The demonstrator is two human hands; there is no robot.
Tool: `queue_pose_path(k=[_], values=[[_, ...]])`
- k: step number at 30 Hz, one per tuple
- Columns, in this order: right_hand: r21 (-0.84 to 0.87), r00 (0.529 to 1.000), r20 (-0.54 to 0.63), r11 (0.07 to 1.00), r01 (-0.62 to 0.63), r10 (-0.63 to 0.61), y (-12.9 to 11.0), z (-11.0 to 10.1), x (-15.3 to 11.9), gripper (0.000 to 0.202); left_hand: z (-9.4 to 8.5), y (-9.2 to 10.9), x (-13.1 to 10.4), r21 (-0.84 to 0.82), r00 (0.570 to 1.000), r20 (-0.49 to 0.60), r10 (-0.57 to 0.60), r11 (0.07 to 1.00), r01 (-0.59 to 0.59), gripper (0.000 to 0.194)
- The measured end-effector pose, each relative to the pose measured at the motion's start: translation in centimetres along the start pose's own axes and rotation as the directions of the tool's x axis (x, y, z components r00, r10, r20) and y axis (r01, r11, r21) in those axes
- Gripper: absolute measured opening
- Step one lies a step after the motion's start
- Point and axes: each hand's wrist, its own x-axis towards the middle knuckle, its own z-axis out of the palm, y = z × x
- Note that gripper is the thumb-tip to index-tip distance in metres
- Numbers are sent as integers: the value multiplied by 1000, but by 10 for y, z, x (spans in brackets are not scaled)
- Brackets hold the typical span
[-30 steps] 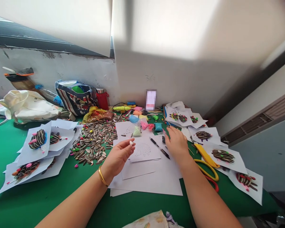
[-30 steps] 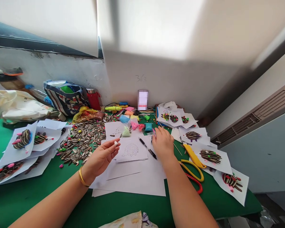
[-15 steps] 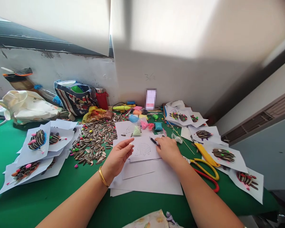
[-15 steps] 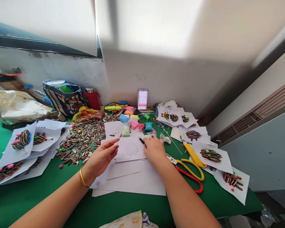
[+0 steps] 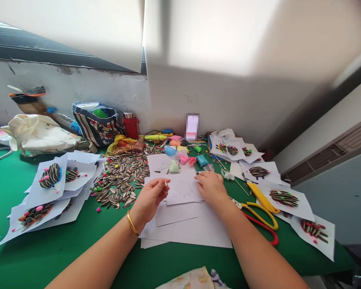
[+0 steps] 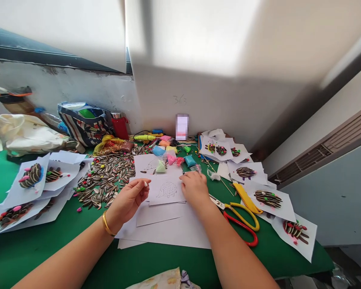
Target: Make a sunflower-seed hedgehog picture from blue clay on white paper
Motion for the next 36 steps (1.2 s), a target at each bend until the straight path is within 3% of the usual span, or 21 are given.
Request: queue_pose_path(k=[4,7,13,21,25,28,31,33,36], values=[[82,993,43,991,108,-111,-13,1,-4,21,2,1,1,-39,999,-16,-50,998,49,41],[119,989,44,984,134,-140,-16,2,-5,21,2,1,1,-43,999,-11,-44,998,43,35],[183,988,-38,971,154,-150,-18,-2,-6,25,2,0,0,-51,996,25,-80,995,81,35],[375,951,-193,878,298,-241,-44,-12,-17,26,4,-2,-2,41,995,80,-63,997,60,26],[372,945,-182,870,323,-273,-47,-13,-17,29,5,-2,-3,94,991,100,-85,993,76,31],[243,968,-164,944,225,-189,-29,-16,-9,31,5,-2,-3,78,991,96,-90,994,83,30],[18,981,-171,996,-91,93,10,-22,0,41,6,-1,-2,56,993,70,-93,994,89,30],[-111,945,-148,944,-309,292,39,-25,3,58,6,-2,-2,50,994,61,-87,995,84,32],[-239,903,-9,875,-420,431,75,-27,3,62,5,-2,-2,47,995,58,-78,996,76,30]])
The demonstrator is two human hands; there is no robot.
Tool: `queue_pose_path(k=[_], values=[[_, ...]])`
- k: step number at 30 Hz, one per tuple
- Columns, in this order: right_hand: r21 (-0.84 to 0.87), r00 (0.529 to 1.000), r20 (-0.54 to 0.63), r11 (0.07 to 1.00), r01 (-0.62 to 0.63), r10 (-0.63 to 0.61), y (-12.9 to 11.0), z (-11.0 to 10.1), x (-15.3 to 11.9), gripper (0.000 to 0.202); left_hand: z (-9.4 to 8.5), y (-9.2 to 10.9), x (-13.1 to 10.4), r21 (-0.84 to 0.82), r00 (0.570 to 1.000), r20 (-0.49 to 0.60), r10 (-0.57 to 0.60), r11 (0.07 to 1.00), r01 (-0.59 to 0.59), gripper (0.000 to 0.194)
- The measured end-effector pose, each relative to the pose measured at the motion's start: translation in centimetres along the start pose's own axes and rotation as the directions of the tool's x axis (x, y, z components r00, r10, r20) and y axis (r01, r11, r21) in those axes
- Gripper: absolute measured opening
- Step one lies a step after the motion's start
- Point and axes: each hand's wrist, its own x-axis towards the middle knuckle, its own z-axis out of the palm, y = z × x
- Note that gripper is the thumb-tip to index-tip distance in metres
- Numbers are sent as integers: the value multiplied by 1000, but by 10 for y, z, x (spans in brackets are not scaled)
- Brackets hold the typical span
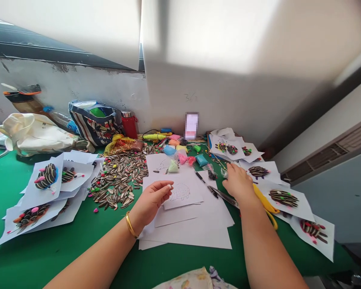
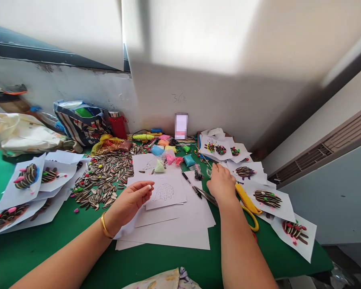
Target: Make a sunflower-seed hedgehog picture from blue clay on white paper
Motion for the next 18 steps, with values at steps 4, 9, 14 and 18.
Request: queue_pose_path(k=[4,9,14,18], values=[[-26,991,130,1000,-12,16,10,4,8,33,-1,0,-1,0,1000,25,16,1000,-16,27],[167,994,-63,981,101,-91,-26,-8,-5,17,-1,0,-1,21,998,31,60,998,-61,25],[524,935,-76,785,332,-345,-74,-13,-40,18,-2,-3,1,111,995,20,99,989,-100,32],[550,804,-203,614,566,-559,-90,-6,-55,25,1,0,-2,224,984,2,177,959,-173,29]])
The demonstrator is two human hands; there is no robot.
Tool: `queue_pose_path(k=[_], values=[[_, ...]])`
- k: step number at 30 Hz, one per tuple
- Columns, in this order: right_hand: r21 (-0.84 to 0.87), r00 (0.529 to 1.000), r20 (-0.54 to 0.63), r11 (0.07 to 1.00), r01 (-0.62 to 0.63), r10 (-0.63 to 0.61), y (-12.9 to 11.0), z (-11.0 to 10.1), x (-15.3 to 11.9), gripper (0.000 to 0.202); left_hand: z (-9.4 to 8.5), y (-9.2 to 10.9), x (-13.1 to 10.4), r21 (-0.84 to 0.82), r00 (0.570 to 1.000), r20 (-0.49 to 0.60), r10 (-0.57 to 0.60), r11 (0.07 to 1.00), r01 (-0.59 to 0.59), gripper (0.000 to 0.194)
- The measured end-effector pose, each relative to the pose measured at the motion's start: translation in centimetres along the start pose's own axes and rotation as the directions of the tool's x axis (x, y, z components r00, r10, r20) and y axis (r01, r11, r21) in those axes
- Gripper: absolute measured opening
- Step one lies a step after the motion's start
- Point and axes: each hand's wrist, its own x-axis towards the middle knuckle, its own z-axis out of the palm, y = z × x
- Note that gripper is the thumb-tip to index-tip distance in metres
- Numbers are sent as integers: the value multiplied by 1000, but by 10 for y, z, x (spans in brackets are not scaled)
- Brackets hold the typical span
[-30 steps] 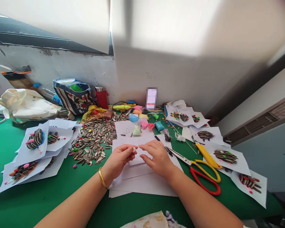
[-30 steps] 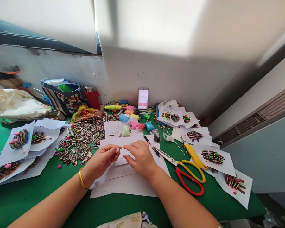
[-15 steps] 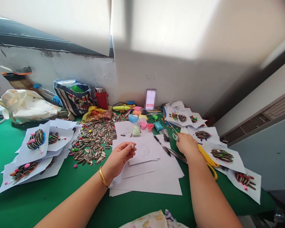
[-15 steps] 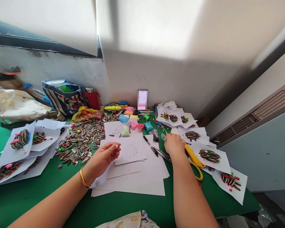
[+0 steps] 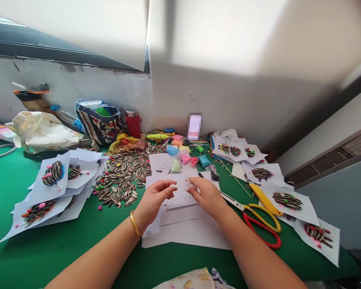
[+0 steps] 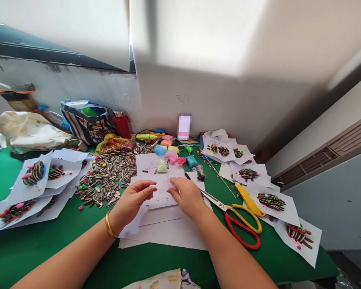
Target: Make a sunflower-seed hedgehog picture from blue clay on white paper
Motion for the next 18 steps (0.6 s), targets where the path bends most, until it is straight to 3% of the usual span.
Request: queue_pose_path(k=[3,7,12,18], values=[[1,997,16,997,76,-76,2,4,-1,32,2,4,-4,120,994,-6,108,987,-107,25],[-11,991,59,992,124,-124,1,4,-1,29,5,3,-6,220,974,88,207,950,-222,23],[12,984,51,985,171,-172,-4,4,-1,26,5,-4,-3,317,974,4,225,924,-214,22],[30,977,24,977,210,-211,-7,6,0,26,-1,-10,0,553,965,27,261,800,-232,17]])
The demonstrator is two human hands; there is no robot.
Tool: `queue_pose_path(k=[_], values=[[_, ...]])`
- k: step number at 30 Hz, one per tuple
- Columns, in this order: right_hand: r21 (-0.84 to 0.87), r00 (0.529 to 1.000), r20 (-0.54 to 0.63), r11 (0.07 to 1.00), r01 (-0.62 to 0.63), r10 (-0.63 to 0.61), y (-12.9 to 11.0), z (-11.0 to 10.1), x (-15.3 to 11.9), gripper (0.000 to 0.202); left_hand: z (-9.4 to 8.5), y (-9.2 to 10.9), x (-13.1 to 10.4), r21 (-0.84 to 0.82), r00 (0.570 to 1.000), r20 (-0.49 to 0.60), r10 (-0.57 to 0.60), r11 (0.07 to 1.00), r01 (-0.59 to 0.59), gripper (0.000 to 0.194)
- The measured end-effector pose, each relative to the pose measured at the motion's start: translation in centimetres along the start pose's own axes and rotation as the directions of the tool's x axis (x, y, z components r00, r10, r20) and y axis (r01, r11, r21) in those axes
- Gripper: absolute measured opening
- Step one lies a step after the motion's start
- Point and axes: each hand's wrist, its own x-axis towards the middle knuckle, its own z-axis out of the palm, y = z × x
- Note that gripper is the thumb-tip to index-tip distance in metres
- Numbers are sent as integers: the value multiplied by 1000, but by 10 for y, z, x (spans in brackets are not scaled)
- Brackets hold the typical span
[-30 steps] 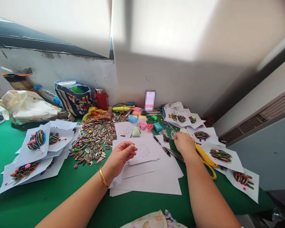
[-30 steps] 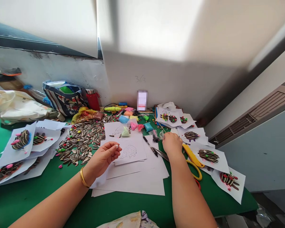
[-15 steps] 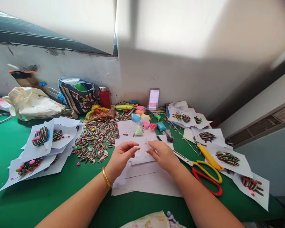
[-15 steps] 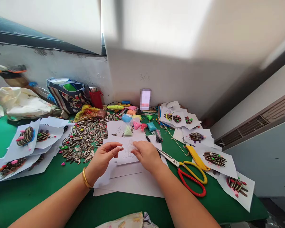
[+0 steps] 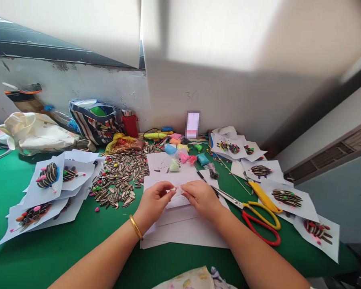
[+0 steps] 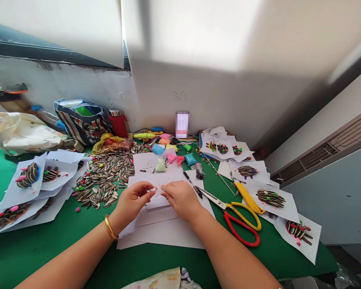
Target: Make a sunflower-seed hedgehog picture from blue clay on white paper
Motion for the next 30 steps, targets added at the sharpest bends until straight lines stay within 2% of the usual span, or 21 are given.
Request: queue_pose_path(k=[4,6,10,15,18,23,30], values=[[15,1000,-22,1000,16,-16,-2,2,0,26,-1,-2,0,108,995,-30,97,990,-93,13],[30,999,-39,999,31,-30,-4,4,0,25,-1,-1,0,125,993,-38,108,987,-103,13],[39,997,-72,999,38,-35,-7,7,0,22,1,-1,0,134,997,-32,70,989,-65,12],[7,996,-88,1000,28,-27,-10,10,0,21,5,-1,-3,55,998,54,43,997,-46,12],[-24,994,-100,999,42,-45,-14,10,1,19,5,-1,-4,58,998,64,8,998,-12,13],[-123,993,-90,990,68,-80,-18,9,2,14,4,-1,-5,111,996,76,-36,993,28,14],[-258,993,-65,962,83,-103,-20,7,1,21,3,1,-2,18,988,131,-86,996,84,14]])
